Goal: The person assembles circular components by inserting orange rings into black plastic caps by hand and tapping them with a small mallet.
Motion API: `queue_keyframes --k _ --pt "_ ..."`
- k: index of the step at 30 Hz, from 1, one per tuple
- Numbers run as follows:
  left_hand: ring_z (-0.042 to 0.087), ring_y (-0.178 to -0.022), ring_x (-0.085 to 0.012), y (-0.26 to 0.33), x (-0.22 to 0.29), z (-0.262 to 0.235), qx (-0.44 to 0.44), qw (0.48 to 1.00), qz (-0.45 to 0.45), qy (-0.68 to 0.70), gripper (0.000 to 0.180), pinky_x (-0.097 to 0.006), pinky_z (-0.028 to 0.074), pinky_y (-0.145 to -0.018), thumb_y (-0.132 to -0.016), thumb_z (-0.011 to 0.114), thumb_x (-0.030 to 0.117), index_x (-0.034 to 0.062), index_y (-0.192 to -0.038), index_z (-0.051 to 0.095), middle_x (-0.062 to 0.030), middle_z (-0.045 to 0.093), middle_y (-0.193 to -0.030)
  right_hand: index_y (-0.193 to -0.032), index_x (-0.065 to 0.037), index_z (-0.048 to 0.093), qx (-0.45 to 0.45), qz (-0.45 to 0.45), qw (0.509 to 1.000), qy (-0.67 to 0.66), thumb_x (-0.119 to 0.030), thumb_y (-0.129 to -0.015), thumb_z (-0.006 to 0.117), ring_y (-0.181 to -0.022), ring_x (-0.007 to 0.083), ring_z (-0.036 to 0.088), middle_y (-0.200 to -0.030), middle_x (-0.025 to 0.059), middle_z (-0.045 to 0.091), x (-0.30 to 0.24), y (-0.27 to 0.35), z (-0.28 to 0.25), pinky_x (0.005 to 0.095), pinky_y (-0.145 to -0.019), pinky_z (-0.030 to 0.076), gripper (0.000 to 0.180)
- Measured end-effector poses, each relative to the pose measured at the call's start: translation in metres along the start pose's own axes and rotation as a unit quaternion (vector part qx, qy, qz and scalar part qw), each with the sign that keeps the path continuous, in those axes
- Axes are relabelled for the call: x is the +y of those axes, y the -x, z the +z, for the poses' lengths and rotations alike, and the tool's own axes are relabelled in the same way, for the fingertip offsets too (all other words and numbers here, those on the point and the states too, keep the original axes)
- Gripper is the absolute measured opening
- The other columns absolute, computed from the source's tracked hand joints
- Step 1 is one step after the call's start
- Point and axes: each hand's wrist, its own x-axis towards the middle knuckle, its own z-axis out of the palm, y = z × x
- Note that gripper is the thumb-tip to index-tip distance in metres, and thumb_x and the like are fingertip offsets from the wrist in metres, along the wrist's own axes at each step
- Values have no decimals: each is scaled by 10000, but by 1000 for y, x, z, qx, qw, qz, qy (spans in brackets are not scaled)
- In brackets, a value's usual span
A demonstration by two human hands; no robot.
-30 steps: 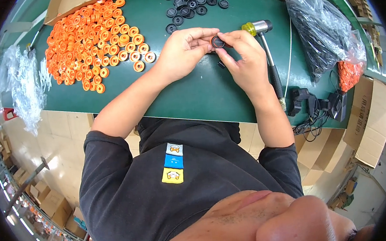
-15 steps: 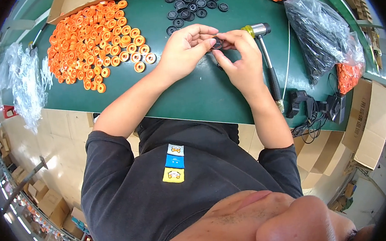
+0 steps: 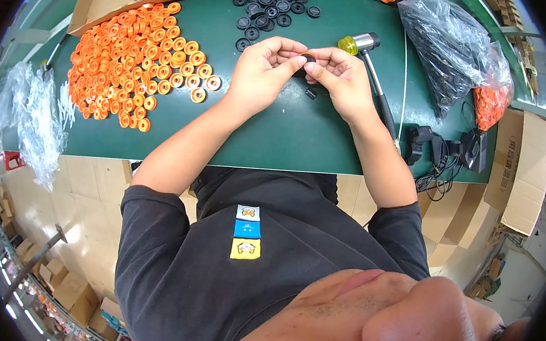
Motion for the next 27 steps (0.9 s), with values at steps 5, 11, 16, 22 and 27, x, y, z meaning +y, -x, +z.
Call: queue_keyframes --k 5,11,16,22,27 --pt "679 -941 -141 -1 -3 -1 3 1000 -20 11 231 -271 551 -891 -949 666 46 -57 -1152 630 -111 704 -1049 -1118 50 670 -1 11 1000 -14 -8 -910 702 -796 112 669 -927 75 717 4 -1 -1 243 -736 555 218" --pt "678 -903 -134 -3 -6 2 10 999 -39 28 201 -268 555 -866 -943 670 42 -54 -1118 639 -104 707 -1005 -1096 48 677 -4 32 999 -27 -5 -906 703 -761 118 667 -909 85 720 3 -3 -3 246 -717 558 199" --pt "678 -894 -137 -9 -10 0 6 999 -30 25 184 -275 558 -839 -941 673 45 -49 -1095 640 -95 705 -989 -1095 49 679 -4 29 999 -24 -15 -909 703 -770 121 670 -917 88 719 6 -4 -4 250 -714 559 199" --pt "669 -883 -109 -8 -1 -3 -26 999 -29 -38 162 -265 554 -814 -936 674 58 -31 -1070 652 -75 706 -977 -1132 16 682 69 -101 973 197 -110 -878 763 -755 122 642 -919 72 692 -6 1 -2 254 -713 542 295" --pt "679 -849 -240 3 1 -7 -43 901 159 -401 123 -362 546 -770 -886 673 106 25 -978 676 -107 653 -943 -1122 -19 667 205 -199 830 479 -147 -781 831 -833 238 638 -973 128 653 -31 16 -41 363 -762 533 400"
